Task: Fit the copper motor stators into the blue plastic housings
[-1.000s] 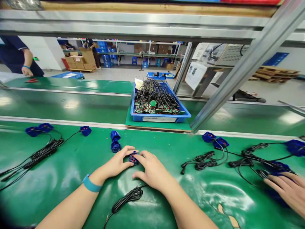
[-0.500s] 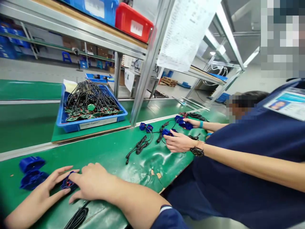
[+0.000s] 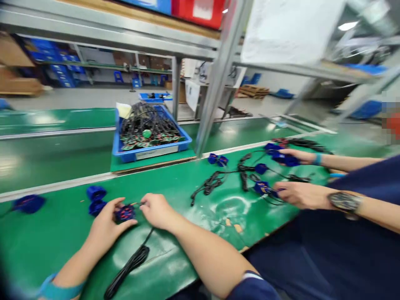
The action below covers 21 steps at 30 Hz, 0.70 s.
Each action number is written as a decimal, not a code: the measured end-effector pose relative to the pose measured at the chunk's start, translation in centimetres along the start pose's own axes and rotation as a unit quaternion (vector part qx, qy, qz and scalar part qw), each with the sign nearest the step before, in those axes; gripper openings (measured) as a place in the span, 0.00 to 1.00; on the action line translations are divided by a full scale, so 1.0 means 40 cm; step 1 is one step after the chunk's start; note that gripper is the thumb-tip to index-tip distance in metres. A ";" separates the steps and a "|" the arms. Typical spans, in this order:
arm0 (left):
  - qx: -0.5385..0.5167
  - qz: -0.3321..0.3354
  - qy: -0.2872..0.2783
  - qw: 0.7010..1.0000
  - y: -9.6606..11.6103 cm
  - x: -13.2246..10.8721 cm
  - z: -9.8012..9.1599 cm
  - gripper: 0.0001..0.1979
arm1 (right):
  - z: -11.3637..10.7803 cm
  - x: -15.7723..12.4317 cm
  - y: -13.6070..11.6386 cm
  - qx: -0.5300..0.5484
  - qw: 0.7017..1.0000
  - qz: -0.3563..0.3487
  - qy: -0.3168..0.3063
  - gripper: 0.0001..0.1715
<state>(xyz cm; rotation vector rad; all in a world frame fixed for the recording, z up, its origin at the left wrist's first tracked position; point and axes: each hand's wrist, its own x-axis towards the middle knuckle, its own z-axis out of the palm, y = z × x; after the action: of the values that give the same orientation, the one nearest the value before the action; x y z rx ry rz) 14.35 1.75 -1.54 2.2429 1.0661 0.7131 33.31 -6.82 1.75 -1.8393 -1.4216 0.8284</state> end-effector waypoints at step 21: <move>0.000 0.117 -0.091 0.989 0.037 -0.047 -0.014 0.20 | 0.005 -0.017 -0.002 0.099 0.995 0.029 -0.015 0.06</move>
<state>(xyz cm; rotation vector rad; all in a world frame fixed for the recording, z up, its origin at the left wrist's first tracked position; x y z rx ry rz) 13.72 -0.39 -0.58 2.4045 0.7235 0.5868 32.95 -7.43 1.77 -1.7298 -1.2602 0.9929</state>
